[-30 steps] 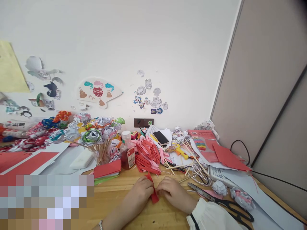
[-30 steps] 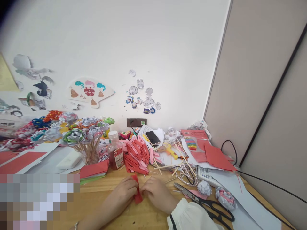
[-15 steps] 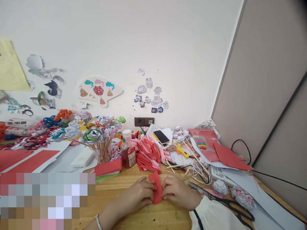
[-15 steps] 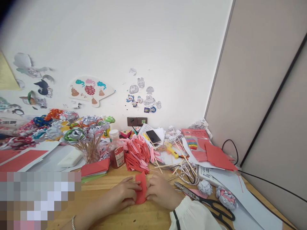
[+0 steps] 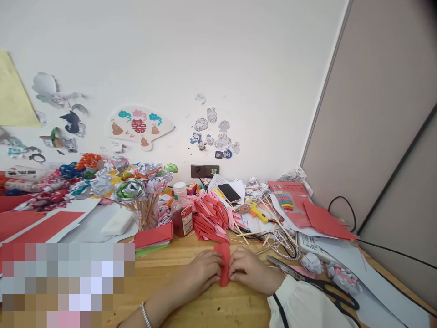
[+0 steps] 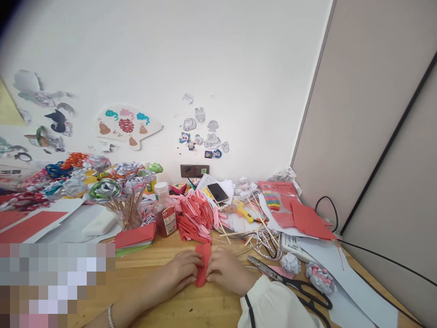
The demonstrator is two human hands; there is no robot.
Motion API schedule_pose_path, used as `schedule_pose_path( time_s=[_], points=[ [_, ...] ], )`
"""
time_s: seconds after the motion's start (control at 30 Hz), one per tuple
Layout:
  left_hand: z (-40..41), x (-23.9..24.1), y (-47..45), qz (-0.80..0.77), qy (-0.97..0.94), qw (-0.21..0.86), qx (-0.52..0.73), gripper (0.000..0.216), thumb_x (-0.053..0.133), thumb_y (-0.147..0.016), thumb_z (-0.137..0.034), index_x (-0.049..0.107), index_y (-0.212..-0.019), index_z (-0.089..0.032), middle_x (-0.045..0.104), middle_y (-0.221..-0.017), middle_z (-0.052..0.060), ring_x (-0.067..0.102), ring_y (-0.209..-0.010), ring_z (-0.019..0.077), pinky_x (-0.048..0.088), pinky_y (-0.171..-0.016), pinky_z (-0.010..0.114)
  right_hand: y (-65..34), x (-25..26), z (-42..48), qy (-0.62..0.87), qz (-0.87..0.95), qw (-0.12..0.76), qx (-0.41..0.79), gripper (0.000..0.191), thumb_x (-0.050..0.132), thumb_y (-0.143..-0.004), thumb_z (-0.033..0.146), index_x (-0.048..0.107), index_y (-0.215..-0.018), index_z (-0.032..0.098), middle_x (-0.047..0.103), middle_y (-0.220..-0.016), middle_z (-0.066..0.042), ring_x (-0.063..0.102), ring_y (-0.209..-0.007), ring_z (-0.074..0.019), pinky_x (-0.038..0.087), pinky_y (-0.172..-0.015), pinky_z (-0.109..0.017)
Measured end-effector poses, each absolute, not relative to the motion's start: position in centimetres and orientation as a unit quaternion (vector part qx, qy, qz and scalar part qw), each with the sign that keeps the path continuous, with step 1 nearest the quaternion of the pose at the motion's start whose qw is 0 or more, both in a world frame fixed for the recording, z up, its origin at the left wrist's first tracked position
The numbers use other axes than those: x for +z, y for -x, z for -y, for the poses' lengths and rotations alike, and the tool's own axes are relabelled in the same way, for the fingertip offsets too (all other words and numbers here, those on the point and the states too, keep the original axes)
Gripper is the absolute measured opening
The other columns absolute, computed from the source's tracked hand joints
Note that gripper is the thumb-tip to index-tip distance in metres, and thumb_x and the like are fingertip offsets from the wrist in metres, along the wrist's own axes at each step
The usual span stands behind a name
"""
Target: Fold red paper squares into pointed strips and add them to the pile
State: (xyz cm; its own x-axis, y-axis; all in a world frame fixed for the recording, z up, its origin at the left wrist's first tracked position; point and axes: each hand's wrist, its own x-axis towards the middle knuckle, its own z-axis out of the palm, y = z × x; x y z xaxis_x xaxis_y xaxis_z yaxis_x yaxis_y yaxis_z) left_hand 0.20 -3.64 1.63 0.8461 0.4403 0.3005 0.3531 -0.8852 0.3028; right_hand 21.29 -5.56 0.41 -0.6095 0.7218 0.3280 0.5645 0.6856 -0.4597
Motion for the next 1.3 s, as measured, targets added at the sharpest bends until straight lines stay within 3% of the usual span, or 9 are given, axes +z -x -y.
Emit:
schedule_pose_path(
  time_s=[0.3, 1.07, 1.3],
  points=[
    [3.4, 0.0, -1.2, -0.288, -0.932, 0.096, 0.200, 0.009, 0.049, -0.086, -0.017, 0.055, -0.079, -0.019, 0.059, -0.089, 0.004, 0.050, -0.086, 0.0182, 0.041, -0.077, 0.030, -20.6, 0.0, 4.9, 0.391, 0.849, 0.292, 0.203, 0.006, 0.072, -0.072, 0.019, 0.067, -0.071, 0.021, 0.066, -0.075, 0.003, 0.057, -0.077, -0.0140, 0.040, -0.075, -0.026],
    [3.5, -0.7, -2.0, -0.354, -0.906, 0.079, 0.220, 0.007, 0.059, -0.079, -0.017, 0.058, -0.073, -0.017, 0.056, -0.084, 0.003, 0.050, -0.081, 0.0182, 0.040, -0.070, 0.028, -18.9, -1.3, 5.4, 0.518, 0.791, 0.296, 0.137, 0.012, 0.063, -0.071, 0.009, 0.058, -0.064, 0.018, 0.057, -0.071, 0.001, 0.051, -0.076, -0.0155, 0.037, -0.070, -0.026],
    [3.2, -1.4, -2.1, -0.372, -0.898, 0.095, 0.217, 0.006, 0.062, -0.077, -0.015, 0.058, -0.073, -0.017, 0.057, -0.085, 0.003, 0.050, -0.084, 0.0189, 0.039, -0.074, 0.029, -20.2, 0.3, 7.0, 0.369, 0.877, 0.280, 0.130, 0.014, 0.055, -0.080, 0.016, 0.068, -0.084, 0.023, 0.061, -0.082, -0.002, 0.051, -0.082, -0.0170, 0.039, -0.075, -0.029]
  ],
)
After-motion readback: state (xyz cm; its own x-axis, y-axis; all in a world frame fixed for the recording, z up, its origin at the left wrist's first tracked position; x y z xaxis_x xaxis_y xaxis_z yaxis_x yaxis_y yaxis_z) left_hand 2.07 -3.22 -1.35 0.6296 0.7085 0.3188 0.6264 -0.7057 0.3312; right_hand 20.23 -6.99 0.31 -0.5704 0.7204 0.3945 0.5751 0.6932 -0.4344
